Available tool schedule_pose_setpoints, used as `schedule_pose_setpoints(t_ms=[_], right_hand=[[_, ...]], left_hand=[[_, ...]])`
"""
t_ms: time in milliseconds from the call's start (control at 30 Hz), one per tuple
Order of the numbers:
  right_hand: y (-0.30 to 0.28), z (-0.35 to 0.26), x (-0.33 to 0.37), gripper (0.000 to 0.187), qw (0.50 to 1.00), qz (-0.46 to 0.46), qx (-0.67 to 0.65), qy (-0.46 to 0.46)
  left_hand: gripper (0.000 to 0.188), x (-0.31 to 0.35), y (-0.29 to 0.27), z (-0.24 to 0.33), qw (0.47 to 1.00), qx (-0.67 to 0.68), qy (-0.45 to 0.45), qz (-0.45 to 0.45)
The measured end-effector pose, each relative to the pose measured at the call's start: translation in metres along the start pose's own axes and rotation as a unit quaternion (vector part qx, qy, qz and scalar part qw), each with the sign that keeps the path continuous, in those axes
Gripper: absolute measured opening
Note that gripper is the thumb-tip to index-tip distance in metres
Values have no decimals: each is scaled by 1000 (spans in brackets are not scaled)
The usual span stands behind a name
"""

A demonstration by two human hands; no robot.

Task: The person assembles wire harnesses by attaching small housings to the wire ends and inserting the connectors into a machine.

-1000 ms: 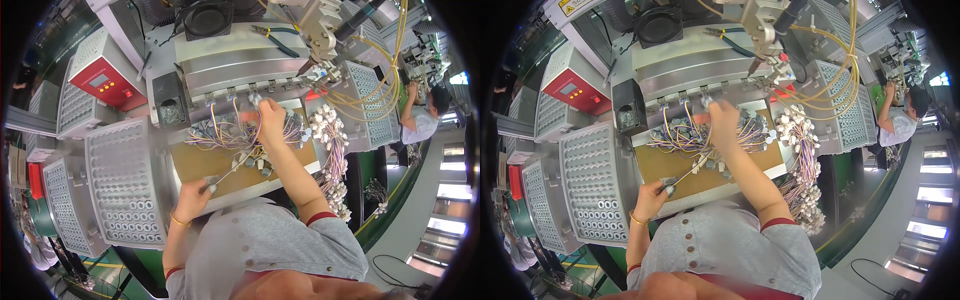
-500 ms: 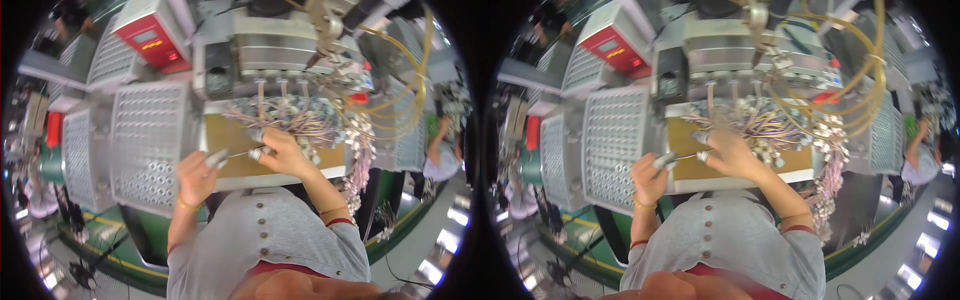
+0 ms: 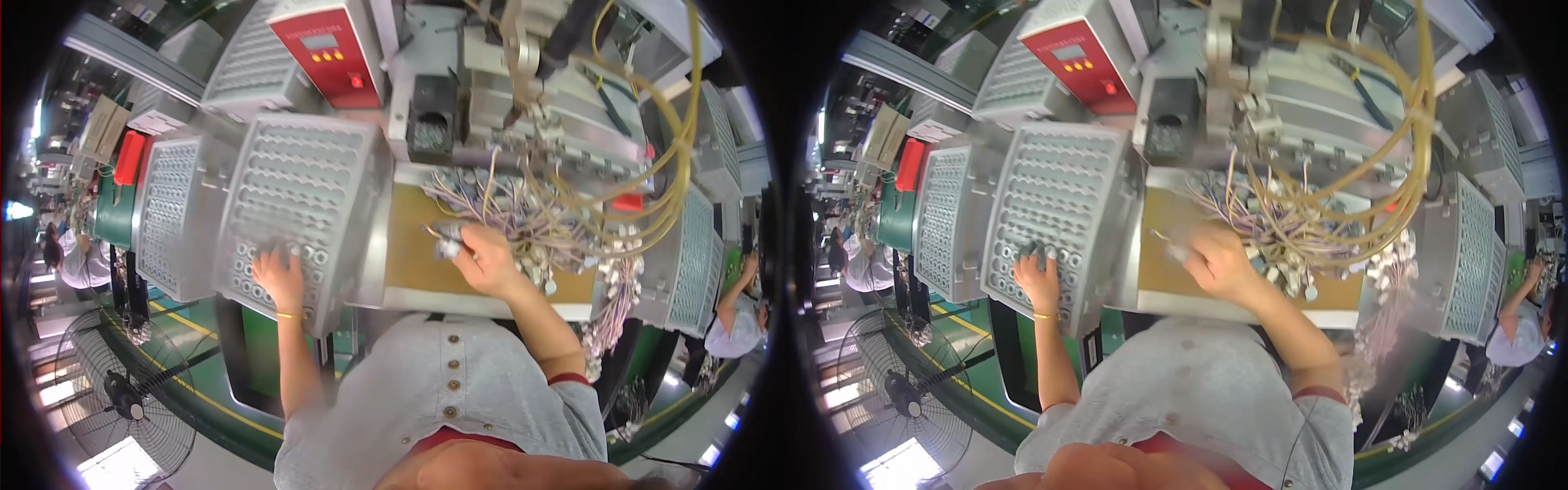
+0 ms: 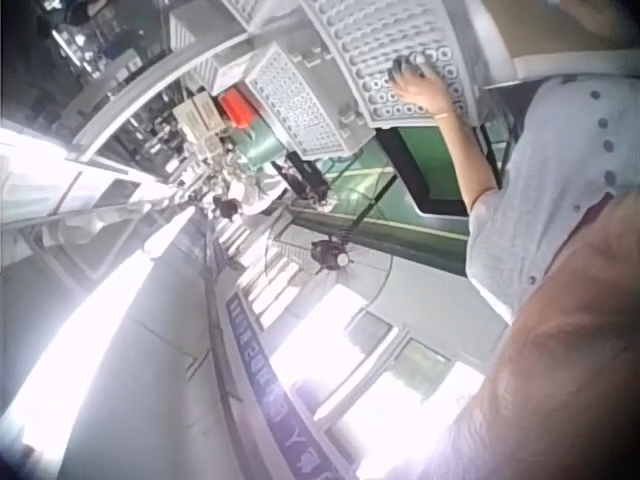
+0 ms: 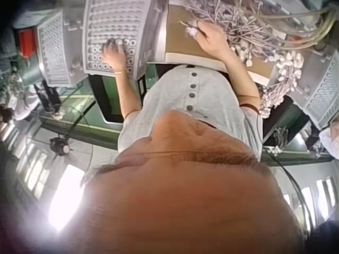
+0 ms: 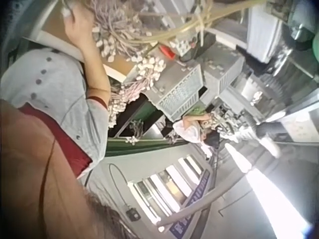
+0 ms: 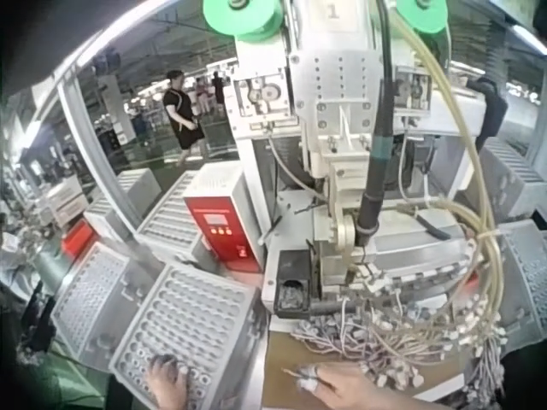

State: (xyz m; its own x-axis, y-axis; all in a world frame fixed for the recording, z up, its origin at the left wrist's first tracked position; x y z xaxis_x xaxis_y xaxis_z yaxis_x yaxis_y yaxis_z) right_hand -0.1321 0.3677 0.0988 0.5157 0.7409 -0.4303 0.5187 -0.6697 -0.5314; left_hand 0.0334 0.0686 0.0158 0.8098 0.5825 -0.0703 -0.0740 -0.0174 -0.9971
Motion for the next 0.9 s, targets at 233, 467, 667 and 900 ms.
schedule_pose_setpoints(t_ms=[233, 467, 667, 900], right_hand=[[6, 4, 20, 3, 951, -62, -231, 194], [4, 0, 19, 2, 947, -43, -236, 215], [0, 2, 17, 4, 920, -6, -320, 225], [-5, -1, 19, 5, 932, -19, -265, 248]], left_hand=[[33, -8, -39, 74, 743, 662, 35, -93], [30, 10, -56, 170, 496, 800, 155, -301], [34, 9, -55, 186, 487, 786, 177, -337], [34, 18, -60, 188, 474, 792, 200, -330]])
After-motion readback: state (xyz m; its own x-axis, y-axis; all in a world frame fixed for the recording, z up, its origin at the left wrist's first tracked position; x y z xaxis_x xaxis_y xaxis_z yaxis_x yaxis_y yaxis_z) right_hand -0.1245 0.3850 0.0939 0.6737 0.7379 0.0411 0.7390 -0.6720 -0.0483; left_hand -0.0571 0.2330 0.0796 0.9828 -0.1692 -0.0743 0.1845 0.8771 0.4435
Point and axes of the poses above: each hand's wrist, its own x-axis away from the middle knuckle, its own y-axis out of the palm, z = x × y, the point moved 1 cm from there along -x, towards the middle knuckle, and after that the axes turned 15 degrees about -z, right-handed, at the moved point
